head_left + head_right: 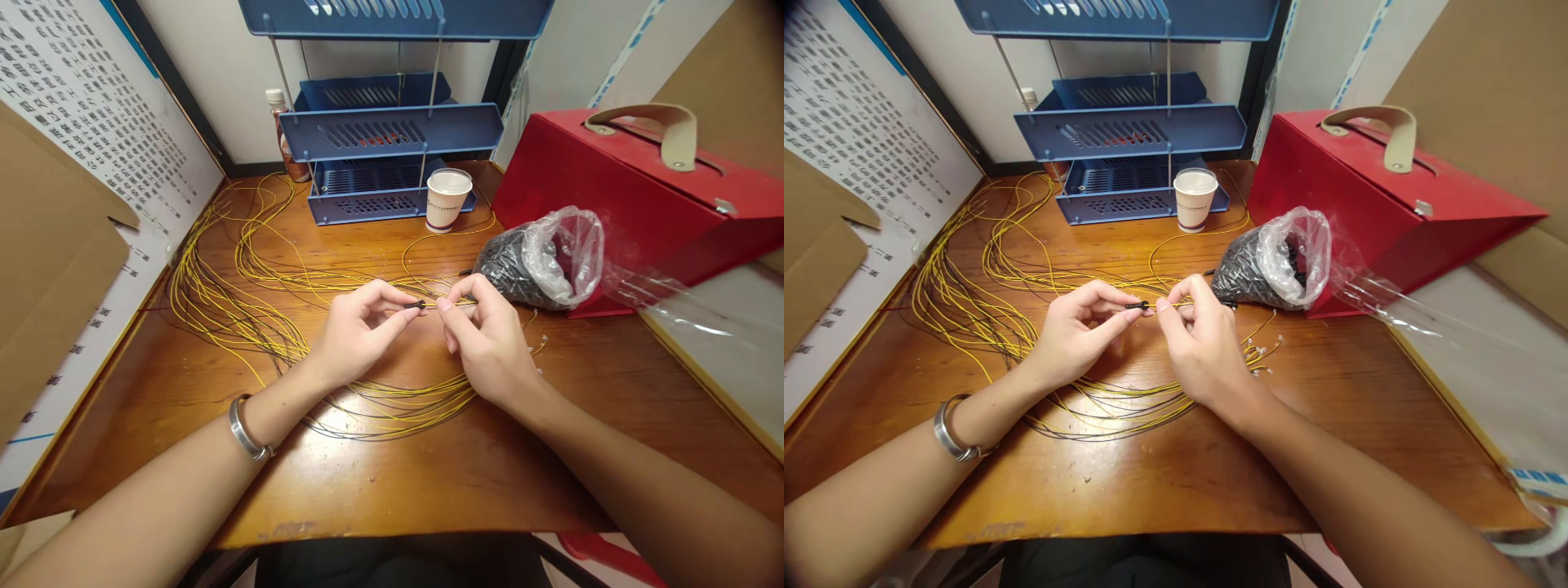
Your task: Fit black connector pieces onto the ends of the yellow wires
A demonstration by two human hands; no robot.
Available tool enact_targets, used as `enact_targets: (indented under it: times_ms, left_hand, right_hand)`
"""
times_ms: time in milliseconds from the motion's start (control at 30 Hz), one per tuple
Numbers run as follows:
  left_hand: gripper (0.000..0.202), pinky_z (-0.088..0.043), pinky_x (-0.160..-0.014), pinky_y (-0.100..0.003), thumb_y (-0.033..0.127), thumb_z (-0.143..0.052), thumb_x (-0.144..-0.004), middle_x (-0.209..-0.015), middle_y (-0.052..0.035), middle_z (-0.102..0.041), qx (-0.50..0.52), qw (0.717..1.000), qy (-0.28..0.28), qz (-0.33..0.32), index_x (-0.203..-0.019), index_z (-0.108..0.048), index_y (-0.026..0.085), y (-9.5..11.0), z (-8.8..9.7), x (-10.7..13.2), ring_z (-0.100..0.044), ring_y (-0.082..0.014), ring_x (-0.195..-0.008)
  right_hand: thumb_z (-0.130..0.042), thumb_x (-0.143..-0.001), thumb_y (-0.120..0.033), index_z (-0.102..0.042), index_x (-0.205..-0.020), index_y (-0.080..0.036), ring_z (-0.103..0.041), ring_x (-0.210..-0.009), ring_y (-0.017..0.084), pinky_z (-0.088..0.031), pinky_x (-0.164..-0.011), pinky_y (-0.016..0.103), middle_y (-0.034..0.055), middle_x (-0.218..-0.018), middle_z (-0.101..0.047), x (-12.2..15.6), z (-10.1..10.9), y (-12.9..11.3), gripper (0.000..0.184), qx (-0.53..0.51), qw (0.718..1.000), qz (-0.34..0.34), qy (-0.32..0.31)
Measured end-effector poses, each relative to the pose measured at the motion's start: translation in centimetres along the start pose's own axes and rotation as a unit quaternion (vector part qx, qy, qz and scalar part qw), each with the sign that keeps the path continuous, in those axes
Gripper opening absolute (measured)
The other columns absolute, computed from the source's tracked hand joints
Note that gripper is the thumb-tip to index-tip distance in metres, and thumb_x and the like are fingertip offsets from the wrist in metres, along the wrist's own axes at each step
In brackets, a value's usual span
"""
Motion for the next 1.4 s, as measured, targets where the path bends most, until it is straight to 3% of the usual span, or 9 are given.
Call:
enact_targets:
  times_ms: [367,1400]
  left_hand:
    - [0.016,-0.059,-0.07,-0.025,0.029,-0.075,-0.086,-0.089,-0.0068,-0.078,-0.007,1.0,-0.008,-0.015,-0.092,-0.069,0.016,0.25,-0.01,-0.03,-0.075,-0.0184,-0.084]
    - [0.011,-0.057,-0.064,-0.023,0.023,-0.072,-0.087,-0.091,-0.0063,-0.078,-0.008,0.999,-0.03,-0.034,-0.094,-0.07,0.015,0.25,-0.05,0.0,-0.074,-0.0155,-0.079]
  right_hand:
    - [-0.055,-0.092,-0.034,-0.045,-0.084,-0.023,-0.039,-0.041,0.01,-0.025,-0.043,0.023,-0.0085,-0.046,-0.044,-0.06,-0.23,-0.03,0.017,-0.001,1.0,-0.003,0.0]
    - [-0.056,-0.094,-0.038,-0.048,-0.086,-0.023,-0.042,-0.041,0.01,-0.026,-0.045,0.025,-0.0085,-0.048,-0.047,0.11,-0.69,0.01,0.019,-0.005,0.999,0.004,-0.039]
Point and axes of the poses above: each hand's wrist, its own x-axis away from the middle knuckle, its own z-axis out of the back of the hand, y = z × x, the point moved 2 cm from there along -x, towards the middle knuckle
